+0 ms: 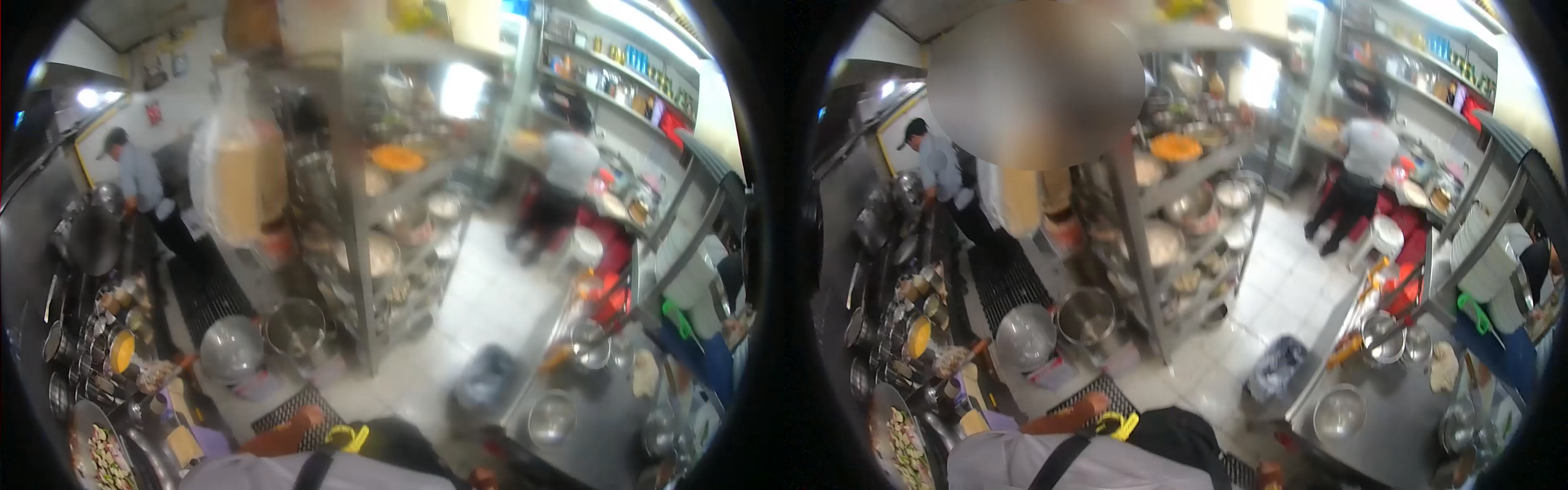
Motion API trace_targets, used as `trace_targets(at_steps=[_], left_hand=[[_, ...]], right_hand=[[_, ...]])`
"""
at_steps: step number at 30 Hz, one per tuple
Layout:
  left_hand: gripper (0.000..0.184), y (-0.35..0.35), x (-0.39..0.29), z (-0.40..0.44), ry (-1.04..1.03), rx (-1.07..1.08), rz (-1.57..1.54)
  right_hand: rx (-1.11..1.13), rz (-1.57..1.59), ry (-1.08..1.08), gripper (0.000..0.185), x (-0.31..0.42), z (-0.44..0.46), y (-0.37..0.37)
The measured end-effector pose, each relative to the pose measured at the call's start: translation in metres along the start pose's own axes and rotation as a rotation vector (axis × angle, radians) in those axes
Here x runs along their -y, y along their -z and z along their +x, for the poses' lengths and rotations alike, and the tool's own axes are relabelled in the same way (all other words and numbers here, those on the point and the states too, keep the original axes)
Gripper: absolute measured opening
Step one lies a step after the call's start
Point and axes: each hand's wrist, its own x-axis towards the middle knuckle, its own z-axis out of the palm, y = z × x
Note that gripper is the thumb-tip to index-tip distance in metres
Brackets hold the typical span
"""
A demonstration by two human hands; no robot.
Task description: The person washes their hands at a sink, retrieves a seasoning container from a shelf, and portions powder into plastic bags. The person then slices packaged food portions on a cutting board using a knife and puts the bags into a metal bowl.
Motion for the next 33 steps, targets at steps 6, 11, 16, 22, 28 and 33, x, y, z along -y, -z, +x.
trace_targets(at_steps=[6, 11, 16, 22, 28, 33], left_hand=[[0.025, -0.021, 0.012, -0.023, 0.235, 0.035, -0.384], [0.03, -0.018, 0.006, -0.046, 0.225, 0.111, -0.168], [0.035, -0.036, 0.009, -0.039, 0.164, 0.252, -0.072], [0.033, -0.023, 0.001, -0.015, 0.089, 0.126, -0.094], [0.031, -0.007, 0.031, 0.045, 0.242, 0.102, -0.322], [0.03, 0.016, 0.062, 0.083, 0.307, 0.082, -0.421]], right_hand=[[0.289, 0.569, -0.613, 0.019, 0.036, 0.088, 0.052], [0.3, 0.661, -0.568, 0.023, 0.079, 0.142, 0.078], [0.259, 0.783, -0.414, 0.026, 0.131, 0.204, 0.104], [-0.476, 0.826, 0.429, 0.023, 0.269, 0.402, 0.386], [-1.094, 0.286, 0.975, 0.021, 0.359, 0.493, 0.804], [-1.383, 0.27, 0.744, 0.028, 0.414, 0.473, 1.014]])
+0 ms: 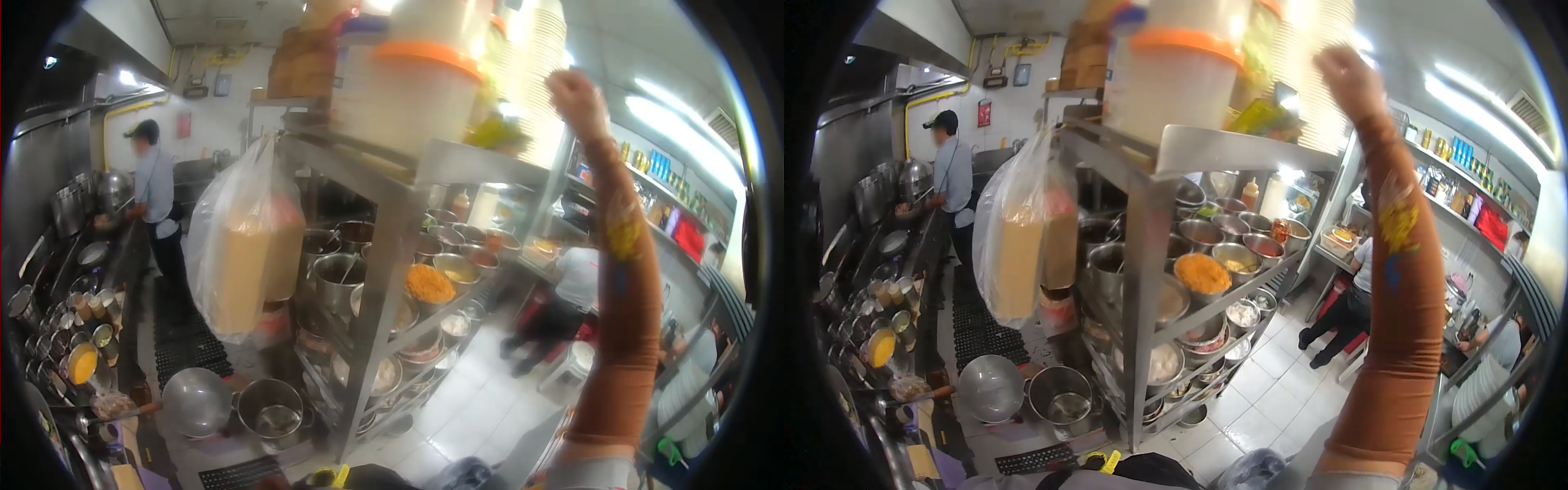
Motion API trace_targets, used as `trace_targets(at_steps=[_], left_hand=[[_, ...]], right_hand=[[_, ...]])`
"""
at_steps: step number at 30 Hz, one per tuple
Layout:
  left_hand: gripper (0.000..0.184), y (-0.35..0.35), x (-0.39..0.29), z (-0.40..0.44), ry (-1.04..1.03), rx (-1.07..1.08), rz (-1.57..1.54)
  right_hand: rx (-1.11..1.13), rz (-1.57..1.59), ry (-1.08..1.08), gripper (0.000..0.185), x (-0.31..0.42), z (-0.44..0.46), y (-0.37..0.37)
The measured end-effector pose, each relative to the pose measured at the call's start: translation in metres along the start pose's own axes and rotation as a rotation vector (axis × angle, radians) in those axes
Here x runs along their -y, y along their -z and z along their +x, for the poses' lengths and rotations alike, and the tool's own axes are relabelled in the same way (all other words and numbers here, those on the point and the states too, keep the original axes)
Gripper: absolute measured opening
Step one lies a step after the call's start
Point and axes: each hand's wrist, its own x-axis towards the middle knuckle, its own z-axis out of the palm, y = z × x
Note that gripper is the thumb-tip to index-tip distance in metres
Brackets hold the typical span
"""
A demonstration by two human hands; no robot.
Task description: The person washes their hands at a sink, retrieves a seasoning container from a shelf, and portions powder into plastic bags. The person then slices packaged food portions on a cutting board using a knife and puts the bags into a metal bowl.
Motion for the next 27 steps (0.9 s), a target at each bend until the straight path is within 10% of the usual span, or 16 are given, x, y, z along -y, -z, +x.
trace_targets(at_steps=[9, 27], left_hand=[[0.028, 0.053, 0.004, 0.035, 0.112, -0.058, -0.106], [0.026, 0.074, -0.01, 0.037, 0.266, -0.112, -0.296]], right_hand=[[0.093, 0.792, -0.157, 0.048, -0.008, 0.17, -0.049], [-0.403, 0.355, 0.073, 0.05, 0.021, 0.221, -0.095]])
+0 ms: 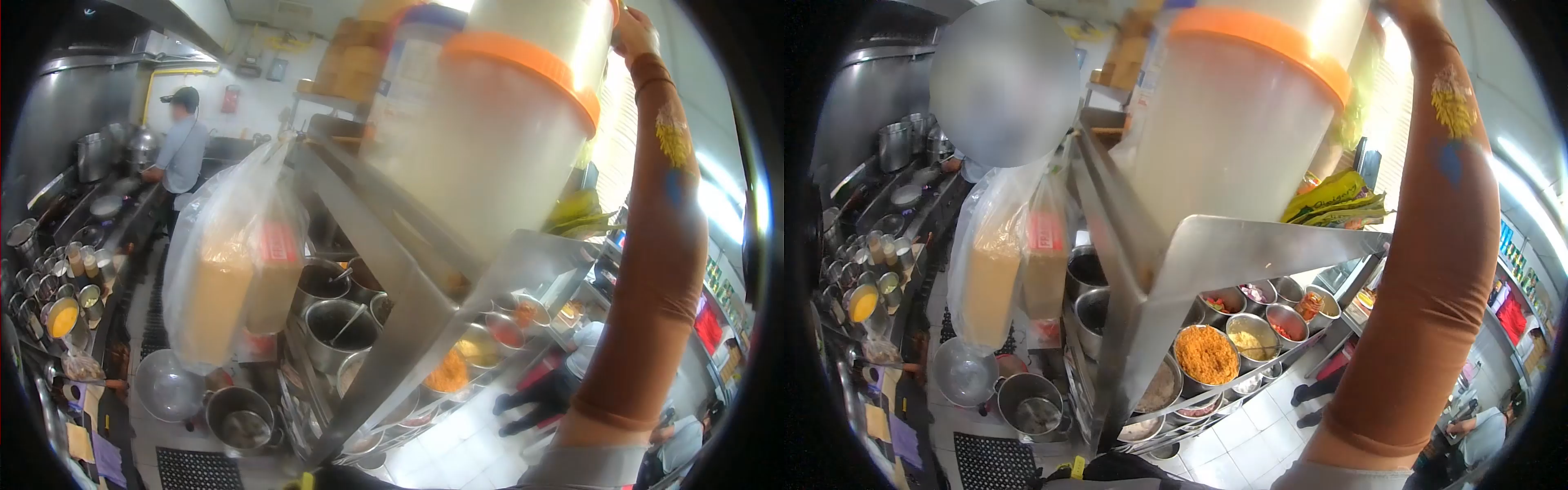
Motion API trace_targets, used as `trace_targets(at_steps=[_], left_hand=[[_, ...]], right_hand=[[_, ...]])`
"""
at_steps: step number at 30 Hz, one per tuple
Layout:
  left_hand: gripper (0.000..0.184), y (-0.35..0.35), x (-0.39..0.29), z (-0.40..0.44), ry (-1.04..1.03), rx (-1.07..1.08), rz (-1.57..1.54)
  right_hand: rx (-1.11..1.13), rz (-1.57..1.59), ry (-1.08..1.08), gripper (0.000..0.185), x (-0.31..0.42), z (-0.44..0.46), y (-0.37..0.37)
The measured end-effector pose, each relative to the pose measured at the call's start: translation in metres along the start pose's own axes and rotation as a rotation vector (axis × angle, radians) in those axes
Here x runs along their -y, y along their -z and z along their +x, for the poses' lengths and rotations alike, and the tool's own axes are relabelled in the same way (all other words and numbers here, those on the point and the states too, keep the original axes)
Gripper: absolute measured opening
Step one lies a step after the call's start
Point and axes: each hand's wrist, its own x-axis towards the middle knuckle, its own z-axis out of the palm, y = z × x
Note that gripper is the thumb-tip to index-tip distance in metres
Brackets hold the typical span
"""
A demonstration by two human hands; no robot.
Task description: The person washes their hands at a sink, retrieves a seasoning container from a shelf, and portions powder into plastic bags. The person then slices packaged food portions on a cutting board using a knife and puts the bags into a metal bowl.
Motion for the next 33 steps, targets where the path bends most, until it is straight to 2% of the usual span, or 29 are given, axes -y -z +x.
trace_targets(at_steps=[12, 24, 33], left_hand=[[0.028, -0.03, 0.011, 0.007, -0.043, 0.014, 0.001], [0.03, -0.008, 0.01, 0.022, -0.082, -0.016, 0.018], [0.033, -0.017, -0.001, 0.031, -0.155, -0.023, -0.007]], right_hand=[[-0.165, -0.006, 0.064, 0.052, 0.025, -0.011, 0.071], [-0.181, -0.063, 0.062, 0.055, 0.059, -0.04, 0.137], [-0.185, 0.137, 0.041, 0.056, 0.095, -0.06, 0.184]])
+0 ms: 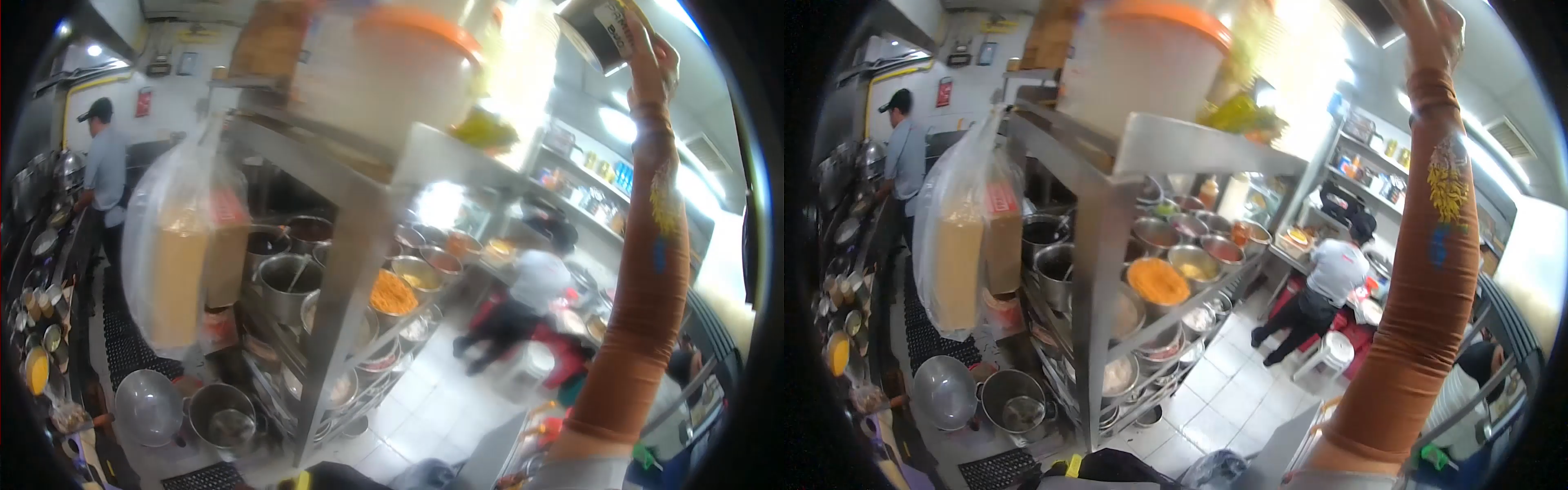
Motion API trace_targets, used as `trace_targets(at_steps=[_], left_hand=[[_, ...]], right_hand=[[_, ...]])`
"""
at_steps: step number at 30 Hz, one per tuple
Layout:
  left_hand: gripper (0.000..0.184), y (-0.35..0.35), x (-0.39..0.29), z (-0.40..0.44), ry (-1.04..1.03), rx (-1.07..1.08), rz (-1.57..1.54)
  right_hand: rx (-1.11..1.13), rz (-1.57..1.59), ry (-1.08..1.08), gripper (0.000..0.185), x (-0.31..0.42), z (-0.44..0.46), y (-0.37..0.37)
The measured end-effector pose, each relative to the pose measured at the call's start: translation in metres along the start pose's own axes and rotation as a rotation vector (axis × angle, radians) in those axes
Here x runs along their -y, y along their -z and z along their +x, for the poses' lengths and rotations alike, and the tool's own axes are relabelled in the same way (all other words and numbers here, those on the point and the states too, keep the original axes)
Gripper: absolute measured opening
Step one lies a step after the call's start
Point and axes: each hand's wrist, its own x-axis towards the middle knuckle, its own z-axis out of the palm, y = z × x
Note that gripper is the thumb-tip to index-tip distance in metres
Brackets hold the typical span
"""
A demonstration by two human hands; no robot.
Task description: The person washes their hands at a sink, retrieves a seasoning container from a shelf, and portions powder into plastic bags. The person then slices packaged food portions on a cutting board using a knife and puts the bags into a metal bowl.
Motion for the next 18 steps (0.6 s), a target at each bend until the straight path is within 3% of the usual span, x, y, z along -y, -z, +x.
trace_targets(at_steps=[4, 8, 10, 12, 13, 14, 18], left_hand=[[0.034, -0.017, -0.012, 0.008, -0.103, 0.02, -0.126], [0.036, -0.037, -0.051, 0.046, -0.318, 0.101, -0.647], [0.039, 0.043, -0.148, -0.029, -0.473, 0.12, -0.678], [0.034, 0.096, -0.222, -0.08, -0.673, 0.144, -0.783], [0.039, 0.117, -0.251, -0.098, -0.722, 0.254, -0.839], [0.044, 0.132, -0.276, -0.112, -0.766, 0.363, -0.891], [0.084, 0.169, -0.348, -0.157, -1.015, 0.986, -1.453]], right_hand=[[0.021, 0.051, -0.037, 0.056, 0.002, -0.033, 0.052], [0.074, 0.095, -0.155, 0.044, 0.034, -0.141, 0.118], [0.161, 0.054, -0.112, 0.031, 0.057, -0.214, 0.148], [0.187, -0.086, -0.158, 0.04, 0.084, -0.284, 0.171], [0.203, -0.108, -0.208, 0.048, 0.094, -0.316, 0.184], [0.212, 0.062, -0.326, 0.057, 0.104, -0.349, 0.191], [0.372, -0.017, -0.524, 0.062, 0.152, -0.448, 0.221]])
